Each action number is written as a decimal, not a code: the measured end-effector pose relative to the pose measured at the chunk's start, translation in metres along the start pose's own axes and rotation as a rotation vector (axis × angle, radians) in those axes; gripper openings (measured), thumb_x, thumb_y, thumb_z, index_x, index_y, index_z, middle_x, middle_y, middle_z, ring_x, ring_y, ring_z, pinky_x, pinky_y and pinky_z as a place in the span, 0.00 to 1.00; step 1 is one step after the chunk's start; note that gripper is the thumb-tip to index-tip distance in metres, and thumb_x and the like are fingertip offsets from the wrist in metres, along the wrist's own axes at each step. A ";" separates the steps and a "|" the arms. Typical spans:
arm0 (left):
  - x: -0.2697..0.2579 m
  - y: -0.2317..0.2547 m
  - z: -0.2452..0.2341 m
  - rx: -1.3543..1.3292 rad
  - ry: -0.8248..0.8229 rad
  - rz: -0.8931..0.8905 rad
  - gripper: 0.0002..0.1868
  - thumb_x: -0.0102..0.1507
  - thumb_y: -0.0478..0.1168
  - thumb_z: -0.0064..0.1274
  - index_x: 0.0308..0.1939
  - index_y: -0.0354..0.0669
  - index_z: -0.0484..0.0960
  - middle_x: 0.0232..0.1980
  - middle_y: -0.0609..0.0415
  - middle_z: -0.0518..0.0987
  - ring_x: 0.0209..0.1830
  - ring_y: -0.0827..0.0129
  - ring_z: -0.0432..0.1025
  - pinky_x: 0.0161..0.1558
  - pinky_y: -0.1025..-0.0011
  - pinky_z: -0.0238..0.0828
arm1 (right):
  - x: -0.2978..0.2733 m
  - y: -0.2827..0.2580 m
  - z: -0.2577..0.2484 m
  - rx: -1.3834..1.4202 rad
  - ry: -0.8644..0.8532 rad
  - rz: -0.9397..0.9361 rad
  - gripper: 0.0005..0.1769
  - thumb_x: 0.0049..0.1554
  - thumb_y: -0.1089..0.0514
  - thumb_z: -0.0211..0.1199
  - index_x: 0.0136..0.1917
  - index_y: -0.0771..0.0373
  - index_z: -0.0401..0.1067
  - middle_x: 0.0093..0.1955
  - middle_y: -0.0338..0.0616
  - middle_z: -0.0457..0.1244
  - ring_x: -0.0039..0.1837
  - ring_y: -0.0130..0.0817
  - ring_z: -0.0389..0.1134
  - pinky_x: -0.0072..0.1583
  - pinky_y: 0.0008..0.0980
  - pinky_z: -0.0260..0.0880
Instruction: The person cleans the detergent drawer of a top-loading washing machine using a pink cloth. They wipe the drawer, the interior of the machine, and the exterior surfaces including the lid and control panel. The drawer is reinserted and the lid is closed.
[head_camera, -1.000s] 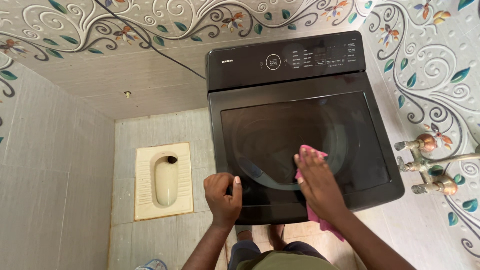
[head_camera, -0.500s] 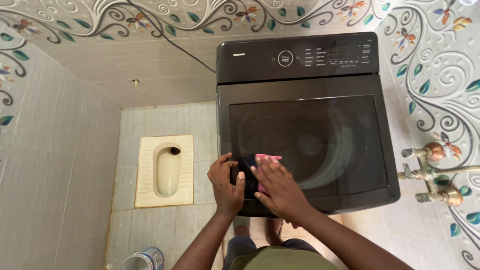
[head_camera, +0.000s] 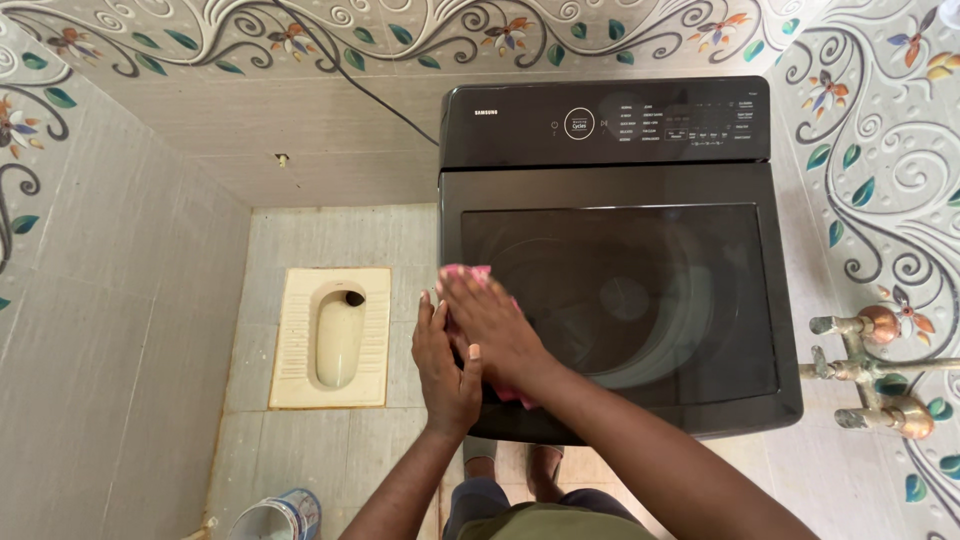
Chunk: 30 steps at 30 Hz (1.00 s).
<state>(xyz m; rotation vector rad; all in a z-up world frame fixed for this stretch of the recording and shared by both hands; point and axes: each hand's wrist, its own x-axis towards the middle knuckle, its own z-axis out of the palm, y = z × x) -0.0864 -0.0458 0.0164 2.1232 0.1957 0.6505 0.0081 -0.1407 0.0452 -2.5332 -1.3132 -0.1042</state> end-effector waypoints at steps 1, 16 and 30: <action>0.000 0.000 0.000 0.029 -0.007 0.008 0.39 0.72 0.60 0.36 0.77 0.34 0.58 0.83 0.33 0.52 0.83 0.41 0.47 0.77 0.48 0.41 | 0.009 0.006 0.000 -0.043 0.014 0.029 0.40 0.63 0.44 0.49 0.82 0.64 0.49 0.86 0.52 0.44 0.86 0.43 0.39 0.80 0.49 0.35; 0.004 0.012 0.000 0.248 -0.066 0.011 0.34 0.66 0.49 0.52 0.71 0.32 0.66 0.77 0.40 0.63 0.77 0.47 0.56 0.73 0.48 0.46 | -0.015 0.128 -0.038 -0.124 0.176 0.359 0.41 0.66 0.36 0.49 0.82 0.63 0.50 0.86 0.50 0.42 0.87 0.42 0.38 0.81 0.52 0.32; 0.006 0.017 0.001 0.307 -0.083 -0.009 0.29 0.66 0.49 0.51 0.66 0.33 0.70 0.76 0.39 0.63 0.75 0.45 0.56 0.72 0.46 0.47 | -0.153 0.272 -0.107 -0.262 0.129 0.582 0.40 0.69 0.42 0.42 0.83 0.70 0.46 0.86 0.58 0.42 0.86 0.50 0.40 0.79 0.55 0.38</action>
